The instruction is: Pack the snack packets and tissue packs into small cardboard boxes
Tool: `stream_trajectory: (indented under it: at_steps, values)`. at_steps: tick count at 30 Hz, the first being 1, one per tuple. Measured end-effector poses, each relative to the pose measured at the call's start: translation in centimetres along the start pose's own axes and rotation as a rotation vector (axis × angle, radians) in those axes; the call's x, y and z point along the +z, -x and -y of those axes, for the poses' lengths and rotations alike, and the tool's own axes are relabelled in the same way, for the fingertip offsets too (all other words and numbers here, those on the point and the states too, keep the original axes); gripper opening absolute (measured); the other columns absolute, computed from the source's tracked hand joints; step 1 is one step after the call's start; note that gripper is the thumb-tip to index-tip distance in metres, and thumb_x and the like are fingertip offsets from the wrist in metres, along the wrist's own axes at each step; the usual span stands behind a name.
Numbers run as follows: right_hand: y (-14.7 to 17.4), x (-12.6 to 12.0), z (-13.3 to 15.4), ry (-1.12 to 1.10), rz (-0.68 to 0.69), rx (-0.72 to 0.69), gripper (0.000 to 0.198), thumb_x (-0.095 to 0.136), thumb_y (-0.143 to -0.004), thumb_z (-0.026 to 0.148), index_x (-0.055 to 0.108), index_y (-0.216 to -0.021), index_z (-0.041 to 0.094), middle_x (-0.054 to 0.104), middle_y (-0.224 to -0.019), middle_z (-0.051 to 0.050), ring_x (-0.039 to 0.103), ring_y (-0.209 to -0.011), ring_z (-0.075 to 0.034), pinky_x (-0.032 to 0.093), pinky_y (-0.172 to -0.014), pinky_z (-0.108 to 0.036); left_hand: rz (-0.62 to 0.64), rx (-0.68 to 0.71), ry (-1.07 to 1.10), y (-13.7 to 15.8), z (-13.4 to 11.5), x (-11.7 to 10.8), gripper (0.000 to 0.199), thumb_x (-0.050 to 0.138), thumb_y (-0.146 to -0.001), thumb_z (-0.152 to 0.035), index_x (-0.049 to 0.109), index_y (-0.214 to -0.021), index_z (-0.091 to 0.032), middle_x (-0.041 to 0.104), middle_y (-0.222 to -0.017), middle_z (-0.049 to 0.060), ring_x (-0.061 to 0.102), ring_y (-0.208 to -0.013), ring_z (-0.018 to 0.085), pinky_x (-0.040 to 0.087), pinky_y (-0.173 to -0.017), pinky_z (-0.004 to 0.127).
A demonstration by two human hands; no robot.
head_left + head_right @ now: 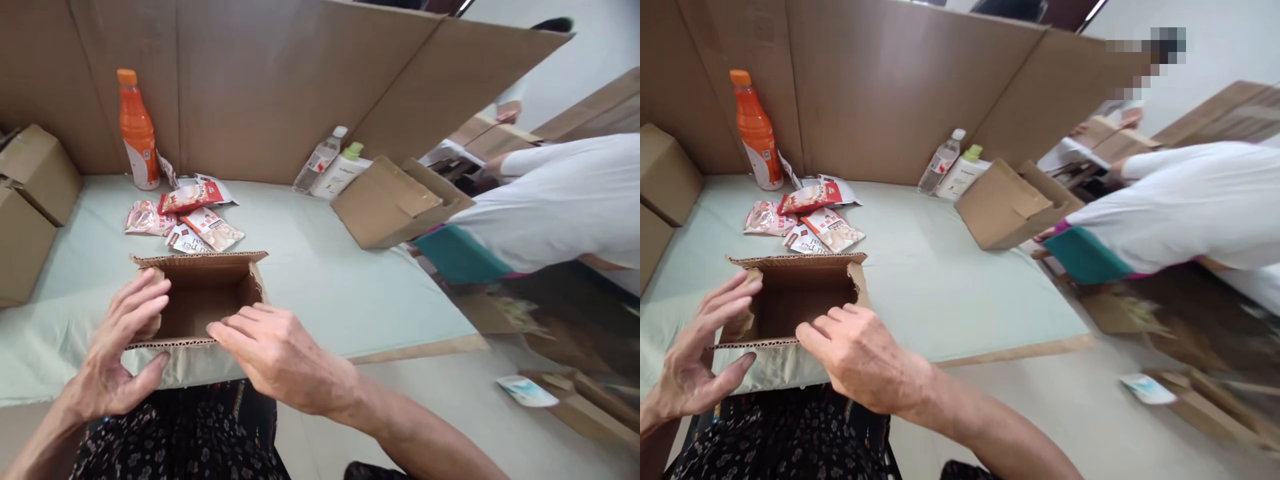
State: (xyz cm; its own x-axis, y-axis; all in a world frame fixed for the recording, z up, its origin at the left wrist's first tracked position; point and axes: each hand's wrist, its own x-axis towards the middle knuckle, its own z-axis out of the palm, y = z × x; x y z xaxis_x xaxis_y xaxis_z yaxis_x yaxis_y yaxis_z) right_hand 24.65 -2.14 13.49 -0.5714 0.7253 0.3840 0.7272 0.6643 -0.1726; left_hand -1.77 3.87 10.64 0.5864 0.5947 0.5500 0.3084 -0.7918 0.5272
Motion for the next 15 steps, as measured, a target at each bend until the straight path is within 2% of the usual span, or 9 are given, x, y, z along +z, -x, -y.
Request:
stream_trajectory:
  at_steps: [3,6,8,10,12,13,15]
  values:
    - [-0.4,-0.5,0.7,-0.135,-0.005,0.009,0.022,0.05,-0.106,0.02,0.071,-0.102,0.018,0.075,-0.081,-0.004,0.067,-0.071,-0.018,0.051,-0.067,-0.033,0.028,0.061,-0.044,-0.3,0.6,-0.6,0.051,0.059,-0.084,-0.014,0.061,-0.133,-0.028,0.076,-0.123,0.005,0.061,-0.137,0.031,0.045,-0.121,0.056]
    - [0.2,-2.5,-0.2,-0.298,-0.174,0.043,0.021,0.056,-0.106,0.034,0.072,-0.114,0.022,0.081,-0.101,-0.007,0.075,-0.09,-0.021,0.059,-0.08,-0.036,0.056,0.088,-0.003,-0.2,1.1,-0.7,0.037,0.056,-0.081,-0.011,0.063,-0.114,-0.026,0.078,-0.106,0.003,0.066,-0.127,0.028,0.046,-0.119,0.053]
    - [0.8,-3.3,-2.4,-0.324,-0.367,0.181,0.02,0.057,-0.105,0.033,0.074,-0.113,0.026,0.081,-0.105,-0.007,0.076,-0.097,-0.022,0.061,-0.086,-0.04,0.067,0.091,0.027,-0.1,1.2,-0.6,0.032,0.055,-0.079,-0.009,0.063,-0.105,-0.026,0.076,-0.1,0.002,0.065,-0.126,0.028,0.046,-0.119,0.054]
    - [0.9,-2.8,-5.8,-0.296,-0.492,0.411,0.021,0.057,-0.104,0.035,0.077,-0.105,0.026,0.081,-0.101,-0.006,0.076,-0.096,-0.023,0.061,-0.087,-0.041,0.065,0.087,0.025,0.2,1.2,-0.5,0.031,0.055,-0.077,-0.009,0.063,-0.101,-0.026,0.072,-0.097,0.003,0.064,-0.126,0.029,0.046,-0.118,0.055]
    - [0.1,-0.5,-9.8,-0.27,-0.454,0.611,0.028,0.057,-0.102,0.041,0.078,-0.1,0.023,0.081,-0.101,-0.007,0.076,-0.096,-0.023,0.061,-0.088,-0.041,0.043,0.084,-0.001,0.4,1.2,-0.4,0.033,0.054,-0.075,-0.009,0.064,-0.101,-0.027,0.068,-0.097,0.004,0.063,-0.125,0.029,0.045,-0.119,0.057]
    - [-0.7,1.2,-11.7,-0.267,-0.356,0.654,0.029,0.058,-0.099,0.043,0.078,-0.104,0.022,0.081,-0.106,-0.008,0.076,-0.099,-0.025,0.061,-0.089,-0.041,0.022,0.08,-0.019,0.5,1.2,-0.3,0.034,0.053,-0.074,-0.009,0.065,-0.101,-0.027,0.066,-0.099,0.004,0.063,-0.125,0.029,0.044,-0.119,0.058]
    - [-2.8,4.9,-14.5,-0.195,-0.098,0.704,0.043,0.068,-0.092,0.045,0.073,-0.126,0.019,0.073,-0.134,-0.014,0.068,-0.124,-0.031,0.055,-0.104,-0.047,-0.01,0.079,-0.06,0.9,1.2,-0.3,0.038,0.054,-0.073,-0.009,0.065,-0.105,-0.027,0.062,-0.104,0.005,0.061,-0.127,0.029,0.042,-0.12,0.059]
